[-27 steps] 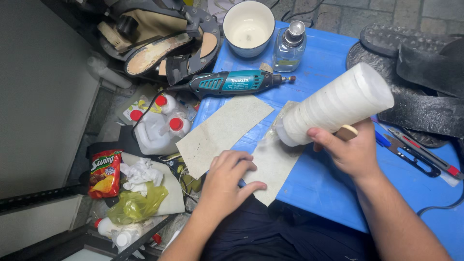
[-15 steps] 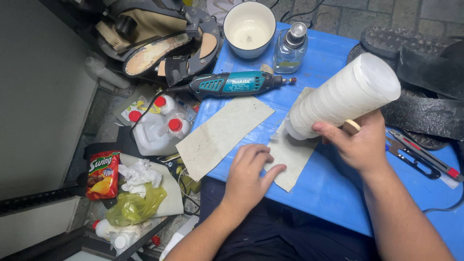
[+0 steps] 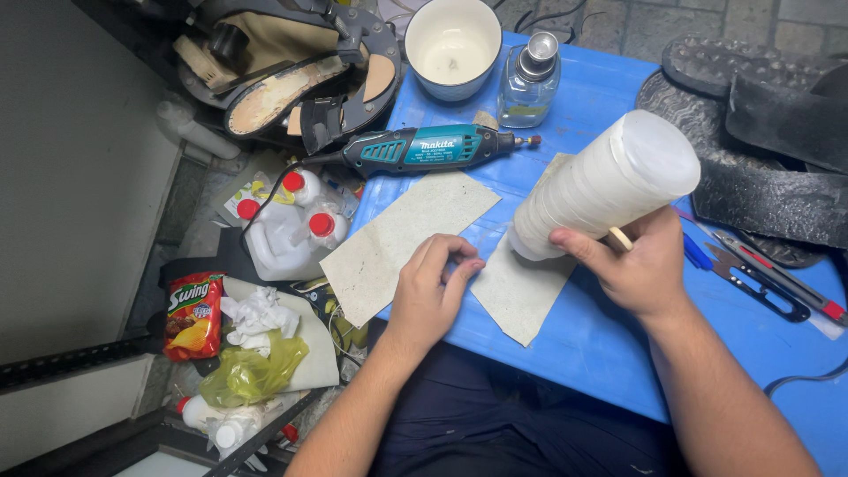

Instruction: The person applies a clear liquid from a squeeze bottle onto rectangular fabric pieces and spreads it evenly with a paintbrush. They repeat this process on multiple pieces, ensuring full coverage.

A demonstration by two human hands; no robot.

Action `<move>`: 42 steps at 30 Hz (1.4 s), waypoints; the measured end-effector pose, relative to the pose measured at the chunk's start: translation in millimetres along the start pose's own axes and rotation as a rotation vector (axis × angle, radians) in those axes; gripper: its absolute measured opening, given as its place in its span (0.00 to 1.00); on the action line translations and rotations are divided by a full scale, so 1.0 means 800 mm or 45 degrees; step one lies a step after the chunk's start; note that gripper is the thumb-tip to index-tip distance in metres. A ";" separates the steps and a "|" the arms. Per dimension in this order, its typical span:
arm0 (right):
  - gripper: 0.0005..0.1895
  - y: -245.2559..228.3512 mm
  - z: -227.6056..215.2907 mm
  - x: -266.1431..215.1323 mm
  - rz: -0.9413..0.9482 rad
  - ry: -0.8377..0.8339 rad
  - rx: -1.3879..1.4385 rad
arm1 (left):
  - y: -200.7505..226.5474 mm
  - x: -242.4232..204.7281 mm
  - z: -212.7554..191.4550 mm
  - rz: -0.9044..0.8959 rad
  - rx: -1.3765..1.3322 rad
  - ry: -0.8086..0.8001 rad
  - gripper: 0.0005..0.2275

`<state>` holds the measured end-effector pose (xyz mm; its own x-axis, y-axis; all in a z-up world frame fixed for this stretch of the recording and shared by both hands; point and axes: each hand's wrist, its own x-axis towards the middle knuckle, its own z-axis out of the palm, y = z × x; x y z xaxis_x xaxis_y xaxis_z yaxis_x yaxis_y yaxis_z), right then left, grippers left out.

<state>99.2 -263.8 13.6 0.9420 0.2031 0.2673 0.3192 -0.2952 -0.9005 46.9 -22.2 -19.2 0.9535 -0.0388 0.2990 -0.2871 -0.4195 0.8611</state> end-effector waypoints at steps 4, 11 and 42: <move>0.23 0.001 0.002 0.005 0.058 0.015 0.100 | -0.002 -0.005 -0.002 0.081 -0.016 0.079 0.04; 0.24 -0.006 0.009 0.004 0.073 -0.021 0.094 | -0.001 -0.011 -0.004 -0.004 -0.007 0.139 0.04; 0.27 -0.003 0.012 0.006 0.083 -0.010 0.134 | 0.004 -0.015 -0.007 0.142 -0.065 0.055 0.04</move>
<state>101.8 -253.6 13.6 0.9594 0.1939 0.2049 0.2444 -0.2083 -0.9470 33.8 -17.9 -17.6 0.9109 -0.0429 0.4104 -0.3963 -0.3681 0.8411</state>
